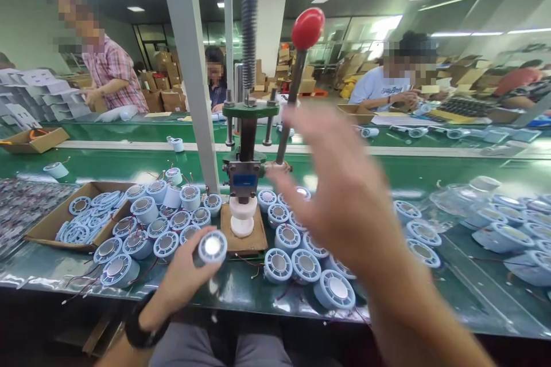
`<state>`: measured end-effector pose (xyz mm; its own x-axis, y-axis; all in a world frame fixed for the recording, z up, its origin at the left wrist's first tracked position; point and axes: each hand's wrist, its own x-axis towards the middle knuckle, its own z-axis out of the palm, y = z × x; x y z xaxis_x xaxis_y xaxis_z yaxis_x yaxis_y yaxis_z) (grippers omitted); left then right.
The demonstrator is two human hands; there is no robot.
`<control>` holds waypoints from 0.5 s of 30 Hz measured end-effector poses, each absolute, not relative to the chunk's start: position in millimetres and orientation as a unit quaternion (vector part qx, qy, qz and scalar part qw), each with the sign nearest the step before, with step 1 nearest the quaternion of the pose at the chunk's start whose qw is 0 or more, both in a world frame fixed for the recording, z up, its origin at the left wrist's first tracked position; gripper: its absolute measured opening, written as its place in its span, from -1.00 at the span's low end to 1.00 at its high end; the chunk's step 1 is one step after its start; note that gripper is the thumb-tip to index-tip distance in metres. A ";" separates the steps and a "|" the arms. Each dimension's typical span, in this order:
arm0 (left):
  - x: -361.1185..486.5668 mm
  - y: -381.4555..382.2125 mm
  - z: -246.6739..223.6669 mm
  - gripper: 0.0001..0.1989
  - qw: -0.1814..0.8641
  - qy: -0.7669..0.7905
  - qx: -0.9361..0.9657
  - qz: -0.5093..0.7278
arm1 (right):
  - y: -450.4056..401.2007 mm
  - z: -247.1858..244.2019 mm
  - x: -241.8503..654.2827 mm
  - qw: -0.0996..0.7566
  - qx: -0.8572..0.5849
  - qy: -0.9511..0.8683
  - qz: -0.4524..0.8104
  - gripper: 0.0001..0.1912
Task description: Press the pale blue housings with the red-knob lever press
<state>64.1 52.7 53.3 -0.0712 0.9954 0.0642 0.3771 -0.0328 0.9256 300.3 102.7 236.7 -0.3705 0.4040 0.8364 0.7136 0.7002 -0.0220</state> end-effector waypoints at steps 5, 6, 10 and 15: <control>77.7 114.2 77.9 -0.42 0.392 0.538 0.587 0.462 | 191.5 349.5 284.3 0.506 -0.459 -0.730 -0.029 -0.32; 82.7 123.2 76.8 -0.43 0.402 0.524 0.592 0.463 | 205.9 353.1 278.5 0.515 -0.448 -0.730 0.035 -0.28; 98.8 147.2 65.5 -0.48 0.439 0.476 0.605 0.463 | 237.6 347.4 262.6 0.574 -0.411 -0.698 0.125 -0.36; 103.8 140.7 62.6 -0.42 0.451 0.451 0.618 0.460 | 203.0 335.1 272.1 0.607 -0.384 -0.686 0.121 -0.57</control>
